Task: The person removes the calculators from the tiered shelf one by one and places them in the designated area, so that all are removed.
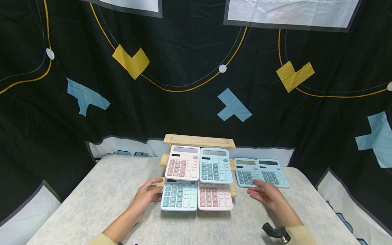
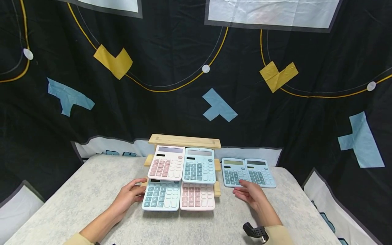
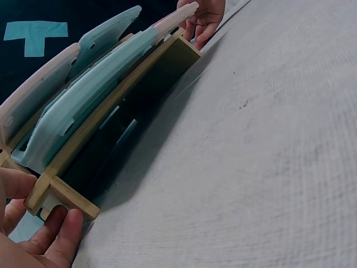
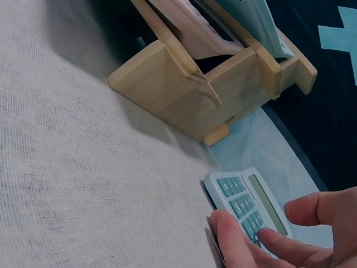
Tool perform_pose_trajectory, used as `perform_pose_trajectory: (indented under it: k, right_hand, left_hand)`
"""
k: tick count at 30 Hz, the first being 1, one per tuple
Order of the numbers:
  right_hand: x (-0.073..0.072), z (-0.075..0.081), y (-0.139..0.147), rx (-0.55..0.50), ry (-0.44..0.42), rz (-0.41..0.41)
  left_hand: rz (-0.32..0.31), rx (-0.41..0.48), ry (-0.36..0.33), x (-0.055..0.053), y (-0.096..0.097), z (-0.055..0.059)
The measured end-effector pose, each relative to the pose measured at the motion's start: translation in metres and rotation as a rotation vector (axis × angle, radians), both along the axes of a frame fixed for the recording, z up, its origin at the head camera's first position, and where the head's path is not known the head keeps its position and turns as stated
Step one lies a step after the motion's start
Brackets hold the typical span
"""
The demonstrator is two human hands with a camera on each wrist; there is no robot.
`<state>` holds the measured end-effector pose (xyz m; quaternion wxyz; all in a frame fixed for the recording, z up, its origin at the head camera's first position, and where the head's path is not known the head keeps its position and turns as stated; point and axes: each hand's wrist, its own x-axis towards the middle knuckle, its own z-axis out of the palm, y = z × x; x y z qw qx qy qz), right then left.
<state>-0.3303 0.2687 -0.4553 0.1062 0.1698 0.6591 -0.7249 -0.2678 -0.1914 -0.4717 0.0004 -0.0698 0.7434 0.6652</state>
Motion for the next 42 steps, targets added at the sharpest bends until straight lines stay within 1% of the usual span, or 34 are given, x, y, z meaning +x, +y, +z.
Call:
perform_pose_trajectory:
  k: [8,16,21,25,30,35,42]
  right_hand:
    - [-0.002,0.0,-0.001,0.007,0.007,-0.007]
    - [-0.001,-0.001,-0.002,0.023,0.039,0.015]
    - [0.0,-0.003,-0.001,0.057,0.048,0.021]
    - [0.002,-0.001,-0.002,0.097,0.064,0.054]
    - [0.007,0.007,-0.006,0.133,0.104,0.085]
    - [0.012,0.018,-0.012,0.145,0.153,0.125]
    - [0.018,0.031,-0.021,0.142,0.188,0.138]
  left_hand:
    - [0.002,-0.007,-0.007,0.001,-0.001,0.0]
    - [0.005,-0.013,-0.012,0.001,-0.001,-0.002]
    - [0.007,-0.016,-0.017,0.002,-0.001,-0.002]
    - [0.01,-0.017,-0.017,0.001,0.0,-0.001]
    - [0.008,-0.012,-0.007,0.001,0.001,0.001]
    - [0.004,-0.011,-0.006,0.001,0.0,0.001]
    - [0.007,-0.009,-0.007,0.002,0.001,0.002]
